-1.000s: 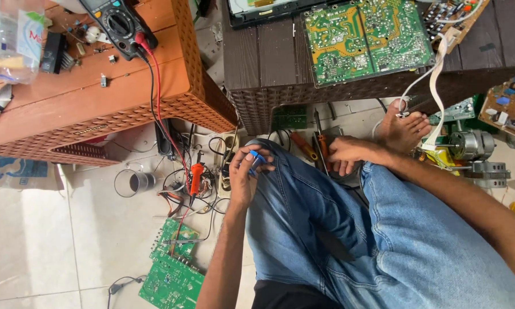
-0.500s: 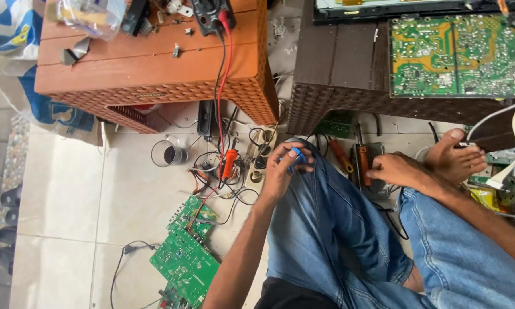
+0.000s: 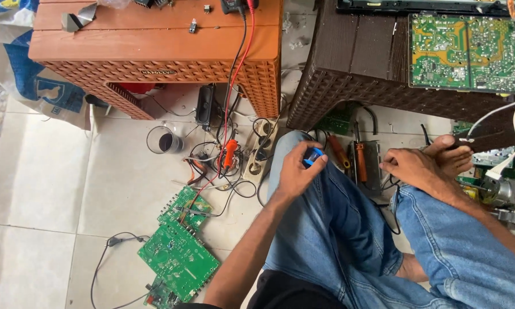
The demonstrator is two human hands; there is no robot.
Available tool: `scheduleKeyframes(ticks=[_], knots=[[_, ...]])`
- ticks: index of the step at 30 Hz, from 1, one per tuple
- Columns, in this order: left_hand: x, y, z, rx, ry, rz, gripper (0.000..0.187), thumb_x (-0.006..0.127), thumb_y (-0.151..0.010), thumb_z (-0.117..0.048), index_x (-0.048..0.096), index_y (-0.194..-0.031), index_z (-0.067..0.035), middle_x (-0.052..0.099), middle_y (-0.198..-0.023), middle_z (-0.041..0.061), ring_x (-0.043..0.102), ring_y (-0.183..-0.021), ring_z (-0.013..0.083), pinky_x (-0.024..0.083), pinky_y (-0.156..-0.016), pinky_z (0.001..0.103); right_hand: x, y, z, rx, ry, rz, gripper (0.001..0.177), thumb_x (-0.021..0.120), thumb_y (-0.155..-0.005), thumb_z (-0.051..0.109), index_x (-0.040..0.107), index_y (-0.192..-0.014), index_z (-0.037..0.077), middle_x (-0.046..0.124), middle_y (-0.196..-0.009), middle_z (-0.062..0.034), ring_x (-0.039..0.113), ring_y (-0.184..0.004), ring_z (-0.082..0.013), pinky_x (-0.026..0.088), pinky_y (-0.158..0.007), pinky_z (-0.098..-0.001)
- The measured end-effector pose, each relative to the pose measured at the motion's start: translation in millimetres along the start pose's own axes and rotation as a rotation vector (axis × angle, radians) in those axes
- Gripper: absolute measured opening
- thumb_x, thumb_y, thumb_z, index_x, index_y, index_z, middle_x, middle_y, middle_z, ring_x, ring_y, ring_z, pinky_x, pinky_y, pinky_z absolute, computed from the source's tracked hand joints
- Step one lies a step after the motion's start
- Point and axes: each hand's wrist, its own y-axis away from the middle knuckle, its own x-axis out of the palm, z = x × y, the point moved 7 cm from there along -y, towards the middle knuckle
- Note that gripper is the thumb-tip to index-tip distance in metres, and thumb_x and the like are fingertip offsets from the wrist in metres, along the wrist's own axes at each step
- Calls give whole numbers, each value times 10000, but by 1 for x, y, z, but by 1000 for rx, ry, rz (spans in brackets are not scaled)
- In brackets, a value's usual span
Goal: A person is soldering components on a circuit board as part of an electronics repair task, using a soldering iron and solder wire.
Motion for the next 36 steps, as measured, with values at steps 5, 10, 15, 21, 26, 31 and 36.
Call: scheduleKeyframes(ticks=[5, 10, 15, 21, 26, 31, 36], knots=[[8, 6, -7, 95, -205, 0, 429, 625, -881, -409, 679, -1127, -61, 658, -918, 67, 614, -741, 196, 533, -714, 342, 23, 27, -10, 4, -96, 156, 308, 652, -957, 388, 766, -1133, 162, 840, -1018, 6, 793, -926, -168, 613, -835, -310], [9, 14, -6, 122, -205, 41, 423, 622, -896, -400, 673, -1146, -62, 643, -907, 54, 596, -694, 167, 517, -654, 311, 35, 61, 0, -44, -189, 138, 352, 717, -885, 318, 752, -1187, 140, 859, -1058, -8, 818, -958, -163, 625, -855, -294], [9, 14, -7, 140, -219, 69, 462, 592, -916, -441, 668, -1158, -56, 632, -919, 58, 577, -683, 156, 513, -640, 310, 51, 97, 48, -67, -153, 222, 314, 722, -873, 317, 760, -1156, 186, 874, -1026, 47, 841, -949, -114, 653, -854, -272], [12, 5, -6, 151, -241, 88, 452, 604, -936, -421, 654, -1174, -41, 651, -976, 81, 647, -787, 195, 567, -701, 315, 22, 95, 66, -85, -274, 173, 253, 724, -876, 267, 782, -1097, 158, 852, -921, 33, 796, -815, -104, 626, -748, -267], [17, -5, -6, 133, -234, 79, 453, 612, -926, -410, 667, -1144, -17, 632, -912, 75, 612, -702, 182, 539, -623, 295, -1, 76, 43, 7, -13, -45, 292, 611, -983, 382, 676, -1237, 255, 750, -1167, 41, 760, -797, -173, 637, -638, -357], [27, -13, -10, 173, -292, 77, 462, 584, -946, -442, 678, -1117, -23, 588, -840, 49, 563, -636, 161, 495, -574, 289, 34, 50, 1, 32, 9, -44, 298, 634, -949, 303, 720, -1184, 142, 744, -1163, -49, 732, -996, -285, 607, -883, -441], [40, -15, 30, 154, -280, 52, 318, 768, -881, -359, 712, -1155, -209, 712, -993, 115, 712, -922, 395, 582, -771, 465, 107, 31, -41, 61, -59, 132, 445, 642, -908, 472, 761, -1256, 222, 792, -1192, -51, 758, -1071, -291, 650, -765, -437]])
